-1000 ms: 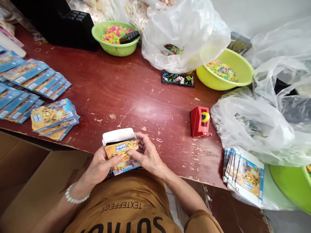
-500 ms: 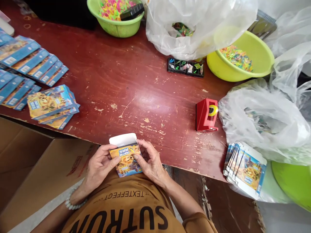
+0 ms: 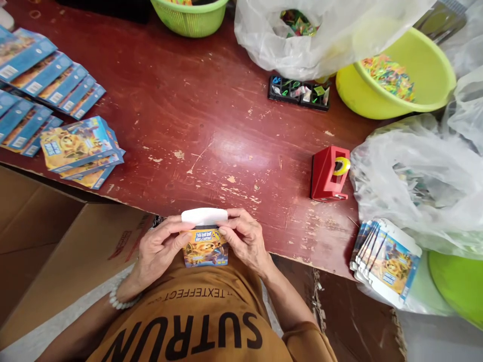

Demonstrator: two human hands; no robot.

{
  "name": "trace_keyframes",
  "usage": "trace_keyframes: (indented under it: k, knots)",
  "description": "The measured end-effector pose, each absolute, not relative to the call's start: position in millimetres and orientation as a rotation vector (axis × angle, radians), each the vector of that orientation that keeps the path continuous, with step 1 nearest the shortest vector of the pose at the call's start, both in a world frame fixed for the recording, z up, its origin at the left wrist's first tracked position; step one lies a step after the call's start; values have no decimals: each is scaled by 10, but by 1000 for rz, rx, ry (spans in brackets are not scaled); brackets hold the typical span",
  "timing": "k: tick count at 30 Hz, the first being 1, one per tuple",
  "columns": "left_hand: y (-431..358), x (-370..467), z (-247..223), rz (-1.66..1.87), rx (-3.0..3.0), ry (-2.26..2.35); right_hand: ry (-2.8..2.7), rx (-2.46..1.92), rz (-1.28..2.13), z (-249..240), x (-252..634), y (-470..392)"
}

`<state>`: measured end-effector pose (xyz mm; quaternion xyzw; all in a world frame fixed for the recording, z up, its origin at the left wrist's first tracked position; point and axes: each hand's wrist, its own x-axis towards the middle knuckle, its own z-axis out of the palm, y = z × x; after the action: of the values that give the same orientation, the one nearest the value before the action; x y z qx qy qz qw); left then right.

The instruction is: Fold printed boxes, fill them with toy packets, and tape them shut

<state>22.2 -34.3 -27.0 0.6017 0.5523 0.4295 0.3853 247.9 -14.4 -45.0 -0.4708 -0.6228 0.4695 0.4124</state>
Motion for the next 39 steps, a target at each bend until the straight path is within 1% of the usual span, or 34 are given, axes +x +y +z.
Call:
trace_keyframes:
  k: [2,5,9,12,15,17,20,23,26,30,34,36,39]
  knots:
    - [-311,261,-296,1152,1507,1410,-1436,-1211,1210,-454,2460,-153]
    - [-275,325,-343,1192,1324,1372,-1190,-1229,1348,-445,2453,-161]
    - [-229,368,-372,1118,1033,1304,-1055,-1257,1538,-442,2471,-163]
    - [-165,351,-315,1002,961,1243,-989,-1267,1555,-435,2457,-152]
    - [-71,324,-189,924,1003,1203,-1043,-1261,1487,-349,2436,-89]
    - [19,318,-102,987,1101,1243,-1143,-1216,1381,-241,2443,-4]
    - [207,331,-63,1132,1308,1319,-1344,-1173,1078,-84,2502,170]
    - [416,355,-164,1185,1470,1299,-1544,-1202,833,-62,2578,331]
    - [547,378,-279,1159,1558,1289,-1589,-1248,842,-194,2604,409]
    - [561,405,-291,1151,1553,1318,-1445,-1221,909,-370,2517,388]
    - [535,425,-261,1109,1471,1236,-1354,-1062,834,-413,2413,362]
    - [535,429,-255,1120,1477,1228,-1323,-1090,805,-415,2405,357]
    - [549,433,-238,1151,1526,1243,-1334,-1178,899,-413,2439,351]
